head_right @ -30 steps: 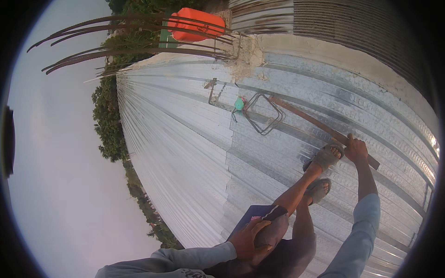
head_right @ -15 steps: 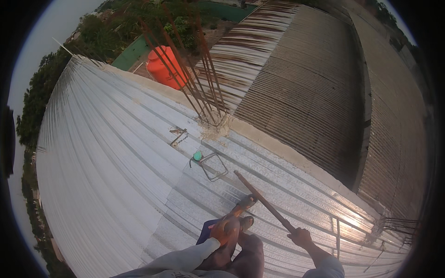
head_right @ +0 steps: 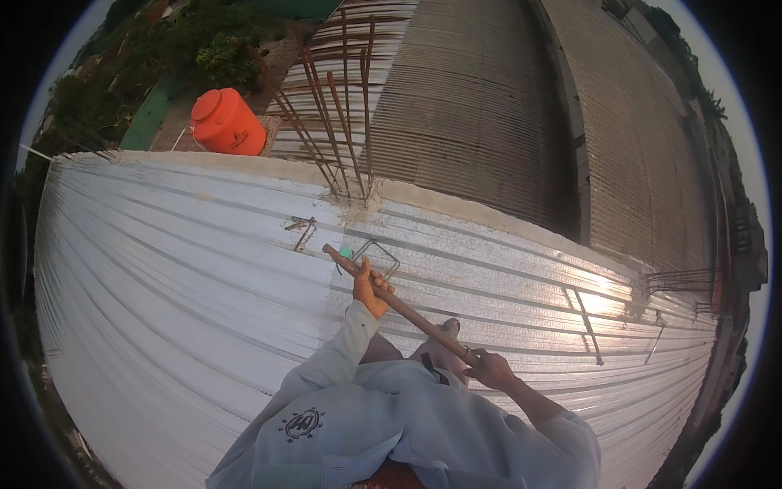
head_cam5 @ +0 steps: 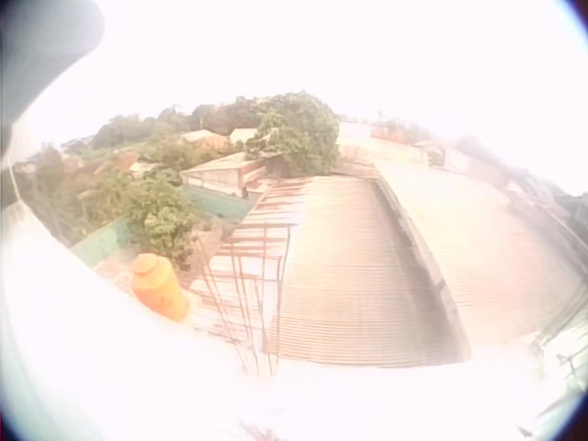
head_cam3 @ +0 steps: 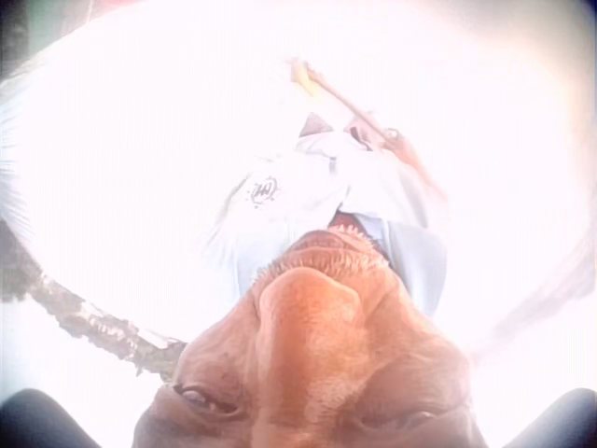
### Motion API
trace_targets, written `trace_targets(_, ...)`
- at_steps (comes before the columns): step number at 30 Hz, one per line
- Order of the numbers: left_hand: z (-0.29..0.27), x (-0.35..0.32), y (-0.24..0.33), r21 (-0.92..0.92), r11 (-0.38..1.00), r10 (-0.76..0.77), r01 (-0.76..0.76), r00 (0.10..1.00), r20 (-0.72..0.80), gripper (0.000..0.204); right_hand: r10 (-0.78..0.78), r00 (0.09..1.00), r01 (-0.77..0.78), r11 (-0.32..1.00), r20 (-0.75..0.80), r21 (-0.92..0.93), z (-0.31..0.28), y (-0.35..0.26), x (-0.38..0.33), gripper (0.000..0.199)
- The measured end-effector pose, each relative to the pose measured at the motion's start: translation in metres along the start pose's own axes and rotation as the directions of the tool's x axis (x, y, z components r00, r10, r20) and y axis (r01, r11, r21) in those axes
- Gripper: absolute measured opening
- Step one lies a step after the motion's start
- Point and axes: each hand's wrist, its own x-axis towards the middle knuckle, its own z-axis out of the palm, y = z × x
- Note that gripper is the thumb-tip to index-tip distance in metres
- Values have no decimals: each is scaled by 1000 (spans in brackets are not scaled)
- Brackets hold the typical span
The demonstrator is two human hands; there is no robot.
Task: The person works on a corrugated metal roof, manipulating metal rods and using a hammer to secure them. They also handle a metal frame and a measuring tape to align and measure components.
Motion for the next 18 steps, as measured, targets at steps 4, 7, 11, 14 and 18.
trace_targets(4,-3,-22,117,71,992,115,-107,986,-120,51,-136,991,136,985,-8,106,26,-99,50,63)
trace_targets(7,-4,-29,183,81,983,175,-165,977,-125,49,-294,944,310,947,-152,89,38,-135,91,58)
trace_targets(11,-1,-25,231,86,976,208,-201,975,-73,48,-236,969,243,962,-69,123,0,-214,113,50)
trace_targets(14,-5,-2,259,92,983,167,-162,984,-59,48,-222,974,224,974,-41,46,-9,-239,140,43)
trace_targets(18,-9,30,283,83,991,111,-105,992,-65,48,-280,954,268,957,-110,-110,11,-242,204,44)
